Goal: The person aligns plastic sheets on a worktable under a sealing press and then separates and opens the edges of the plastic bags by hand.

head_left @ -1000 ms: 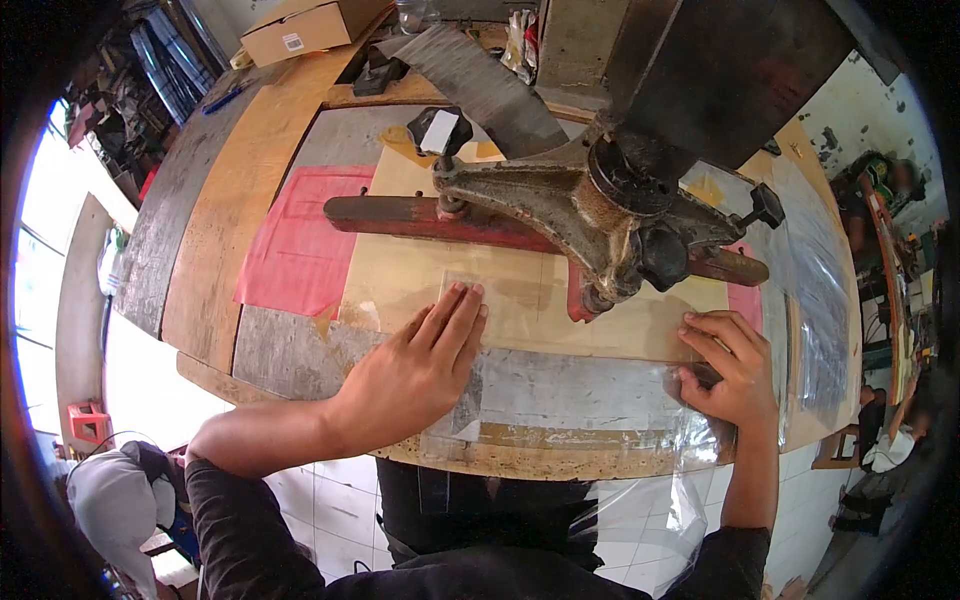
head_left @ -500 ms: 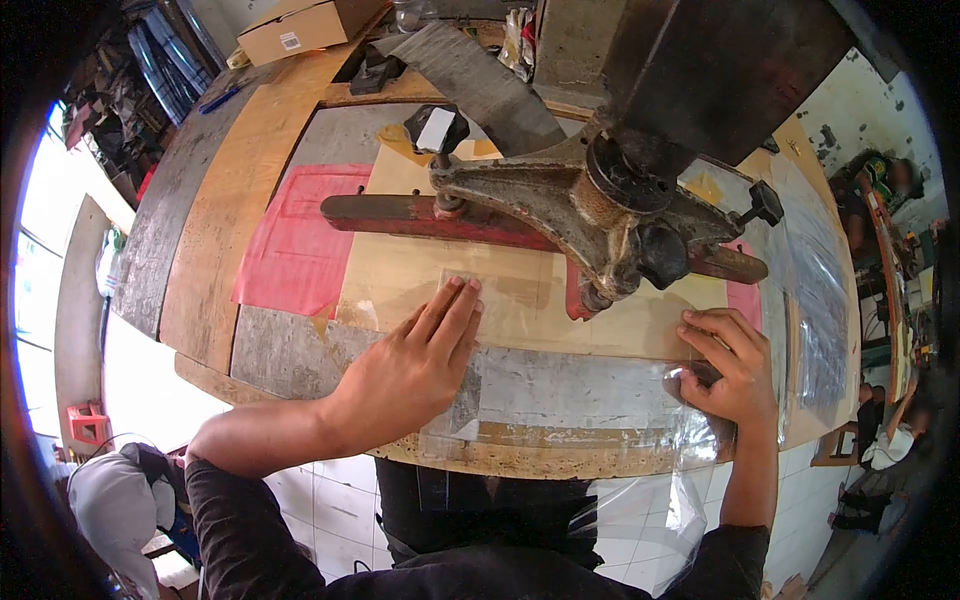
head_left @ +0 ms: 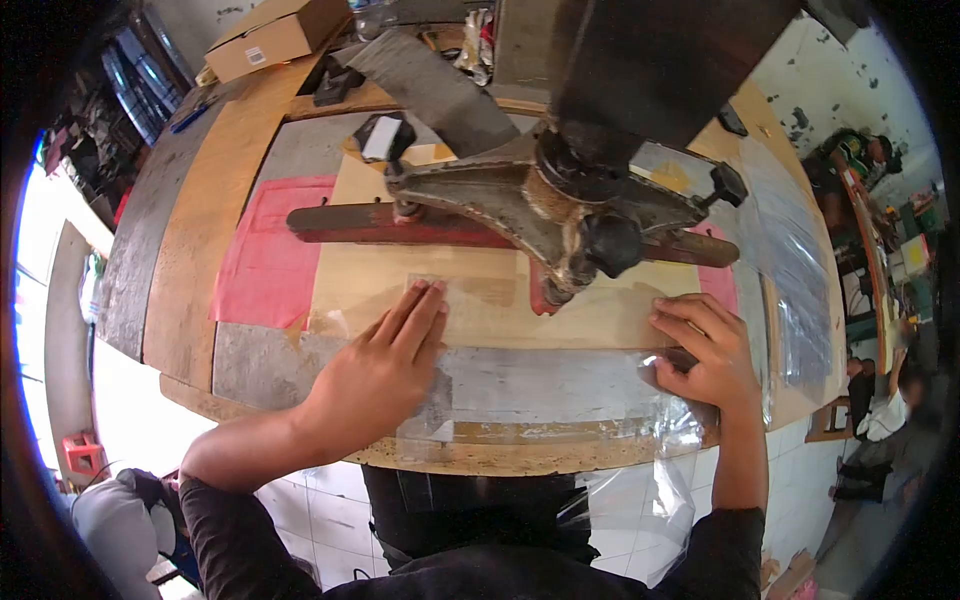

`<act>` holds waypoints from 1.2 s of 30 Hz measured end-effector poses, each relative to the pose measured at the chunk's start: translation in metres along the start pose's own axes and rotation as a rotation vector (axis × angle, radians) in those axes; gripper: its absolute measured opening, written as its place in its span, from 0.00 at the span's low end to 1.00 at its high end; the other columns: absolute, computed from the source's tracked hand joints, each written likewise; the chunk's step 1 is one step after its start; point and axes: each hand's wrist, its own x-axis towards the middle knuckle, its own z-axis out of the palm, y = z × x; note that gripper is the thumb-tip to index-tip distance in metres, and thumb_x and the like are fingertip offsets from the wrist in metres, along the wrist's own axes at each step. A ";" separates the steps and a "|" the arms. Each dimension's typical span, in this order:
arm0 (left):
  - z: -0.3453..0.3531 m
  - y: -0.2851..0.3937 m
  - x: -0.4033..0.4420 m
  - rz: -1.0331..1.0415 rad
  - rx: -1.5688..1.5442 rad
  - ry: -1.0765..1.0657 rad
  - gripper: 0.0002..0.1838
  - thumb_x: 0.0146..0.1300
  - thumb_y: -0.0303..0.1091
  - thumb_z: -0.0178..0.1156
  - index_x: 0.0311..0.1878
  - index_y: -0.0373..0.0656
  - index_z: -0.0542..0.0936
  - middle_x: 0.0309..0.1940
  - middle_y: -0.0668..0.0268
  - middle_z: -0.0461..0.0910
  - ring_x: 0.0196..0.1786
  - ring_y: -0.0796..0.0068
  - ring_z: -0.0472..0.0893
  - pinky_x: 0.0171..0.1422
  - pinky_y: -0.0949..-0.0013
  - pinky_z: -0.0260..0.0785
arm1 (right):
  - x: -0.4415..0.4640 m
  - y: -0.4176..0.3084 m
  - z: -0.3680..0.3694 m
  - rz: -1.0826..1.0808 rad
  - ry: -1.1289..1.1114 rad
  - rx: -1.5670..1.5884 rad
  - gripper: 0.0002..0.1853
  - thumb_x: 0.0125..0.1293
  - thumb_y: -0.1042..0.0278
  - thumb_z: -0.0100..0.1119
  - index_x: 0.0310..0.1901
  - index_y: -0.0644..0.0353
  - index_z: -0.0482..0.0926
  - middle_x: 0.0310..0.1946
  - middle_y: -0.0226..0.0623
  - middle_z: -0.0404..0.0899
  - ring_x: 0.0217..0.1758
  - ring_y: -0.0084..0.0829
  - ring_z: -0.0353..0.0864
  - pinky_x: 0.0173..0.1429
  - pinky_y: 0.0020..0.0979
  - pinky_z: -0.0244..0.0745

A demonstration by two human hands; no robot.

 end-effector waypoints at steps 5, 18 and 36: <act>0.001 0.001 0.001 -0.043 -0.033 0.042 0.25 0.69 0.28 0.64 0.65 0.20 0.77 0.73 0.40 0.73 0.76 0.43 0.76 0.75 0.54 0.77 | -0.002 0.003 0.000 -0.007 0.006 0.022 0.24 0.44 0.67 0.78 0.46 0.61 0.89 0.52 0.36 0.88 0.53 0.41 0.88 0.55 0.40 0.87; -0.001 -0.002 0.001 -0.039 -0.097 0.111 0.23 0.68 0.27 0.66 0.62 0.22 0.79 0.70 0.42 0.75 0.74 0.46 0.78 0.72 0.55 0.79 | -0.007 0.012 0.002 -0.050 0.033 0.034 0.23 0.46 0.64 0.81 0.46 0.64 0.89 0.52 0.37 0.89 0.54 0.42 0.89 0.58 0.40 0.87; 0.005 -0.001 0.006 -0.076 -0.057 0.159 0.21 0.67 0.23 0.63 0.62 0.24 0.80 0.68 0.47 0.77 0.73 0.50 0.80 0.70 0.56 0.81 | -0.007 0.018 0.000 0.018 -0.039 0.070 0.21 0.61 0.62 0.76 0.53 0.64 0.89 0.59 0.39 0.89 0.62 0.42 0.87 0.67 0.41 0.83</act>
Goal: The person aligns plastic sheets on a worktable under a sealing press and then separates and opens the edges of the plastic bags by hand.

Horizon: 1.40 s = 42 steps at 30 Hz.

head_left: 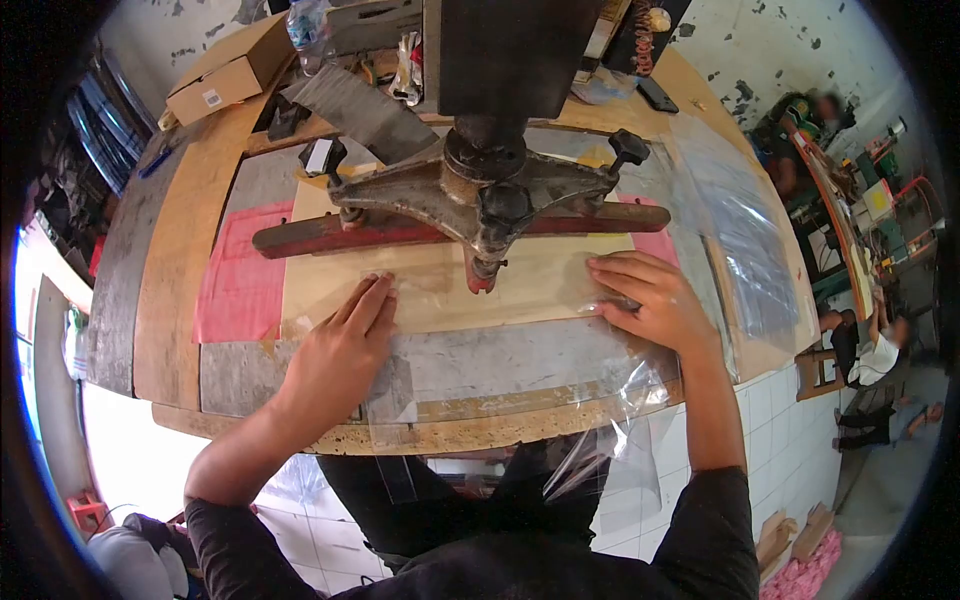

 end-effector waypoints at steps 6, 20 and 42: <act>0.001 -0.003 0.003 -0.006 0.030 0.011 0.22 0.67 0.24 0.63 0.62 0.25 0.81 0.67 0.48 0.79 0.70 0.52 0.82 0.68 0.58 0.83 | 0.002 0.003 0.006 0.004 0.009 -0.030 0.22 0.65 0.62 0.74 0.58 0.63 0.88 0.61 0.39 0.88 0.64 0.42 0.86 0.70 0.41 0.81; 0.009 -0.017 0.008 -0.023 0.066 0.032 0.21 0.67 0.27 0.64 0.62 0.28 0.82 0.66 0.52 0.79 0.72 0.58 0.81 0.63 0.64 0.84 | 0.008 0.005 0.014 0.076 0.017 -0.031 0.23 0.65 0.64 0.74 0.61 0.59 0.88 0.63 0.38 0.87 0.66 0.43 0.85 0.72 0.41 0.79; 0.010 -0.018 0.007 -0.032 0.070 0.020 0.21 0.64 0.26 0.61 0.60 0.28 0.84 0.70 0.49 0.77 0.72 0.54 0.81 0.64 0.62 0.85 | 0.015 0.001 0.012 0.145 0.005 0.029 0.21 0.63 0.68 0.76 0.57 0.64 0.89 0.63 0.40 0.88 0.67 0.44 0.84 0.71 0.41 0.80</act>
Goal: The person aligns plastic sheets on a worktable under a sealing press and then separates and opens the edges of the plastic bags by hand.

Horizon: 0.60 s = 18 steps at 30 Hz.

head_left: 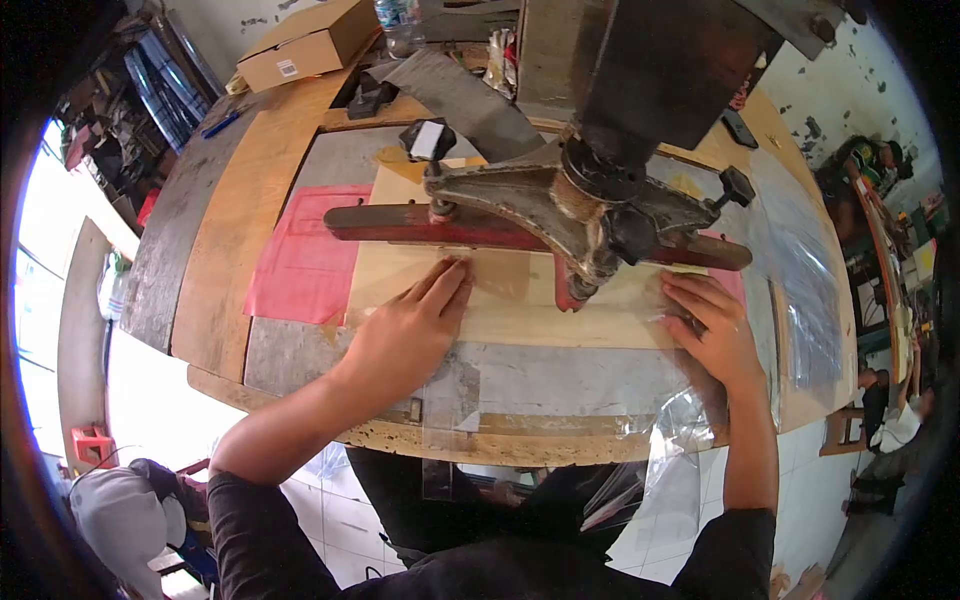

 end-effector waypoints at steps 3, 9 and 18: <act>-0.002 -0.002 0.000 0.007 -0.027 -0.029 0.23 0.63 0.26 0.61 0.61 0.28 0.83 0.70 0.48 0.77 0.74 0.54 0.80 0.65 0.62 0.85 | 0.001 -0.001 0.002 0.004 0.011 -0.004 0.21 0.62 0.69 0.76 0.57 0.64 0.89 0.62 0.40 0.88 0.66 0.44 0.85 0.71 0.41 0.80; -0.004 -0.001 0.001 -0.003 -0.014 -0.049 0.24 0.62 0.26 0.61 0.62 0.27 0.83 0.72 0.48 0.75 0.74 0.54 0.79 0.65 0.62 0.85 | 0.001 0.000 0.004 0.015 0.011 0.011 0.22 0.61 0.69 0.76 0.57 0.64 0.89 0.62 0.39 0.88 0.66 0.44 0.85 0.71 0.42 0.80; 0.000 0.000 0.001 -0.010 -0.006 -0.029 0.22 0.64 0.26 0.61 0.61 0.28 0.83 0.71 0.49 0.76 0.73 0.55 0.80 0.63 0.63 0.85 | 0.001 -0.003 0.004 0.028 0.023 0.012 0.21 0.61 0.69 0.76 0.56 0.65 0.89 0.61 0.40 0.88 0.64 0.44 0.85 0.71 0.41 0.80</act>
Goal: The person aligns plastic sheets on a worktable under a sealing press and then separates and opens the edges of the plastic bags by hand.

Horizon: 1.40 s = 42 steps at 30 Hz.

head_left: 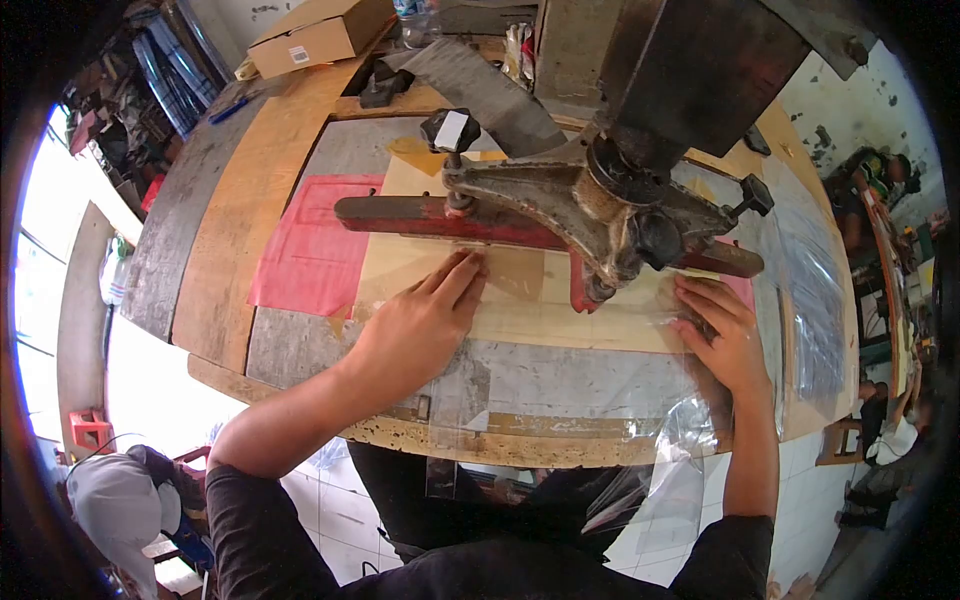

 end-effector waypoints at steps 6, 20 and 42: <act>0.003 0.000 -0.001 -0.007 0.023 0.004 0.21 0.65 0.26 0.61 0.60 0.30 0.84 0.69 0.53 0.77 0.70 0.57 0.82 0.61 0.65 0.86 | -0.003 0.001 0.001 0.009 0.010 -0.015 0.21 0.61 0.68 0.77 0.55 0.64 0.90 0.61 0.39 0.89 0.64 0.44 0.86 0.71 0.41 0.80; -0.003 0.004 0.005 -0.033 -0.010 -0.001 0.22 0.67 0.25 0.61 0.63 0.29 0.82 0.68 0.51 0.79 0.72 0.56 0.81 0.63 0.62 0.85 | -0.005 0.006 0.000 0.019 0.009 0.025 0.22 0.61 0.69 0.77 0.58 0.63 0.89 0.62 0.38 0.88 0.64 0.42 0.87 0.71 0.40 0.80; -0.001 0.001 0.004 -0.007 0.004 0.010 0.23 0.67 0.25 0.60 0.64 0.26 0.81 0.68 0.52 0.78 0.72 0.59 0.80 0.63 0.64 0.85 | -0.005 0.006 0.000 -0.007 0.024 -0.011 0.22 0.66 0.60 0.76 0.59 0.58 0.89 0.60 0.40 0.88 0.64 0.43 0.86 0.70 0.41 0.81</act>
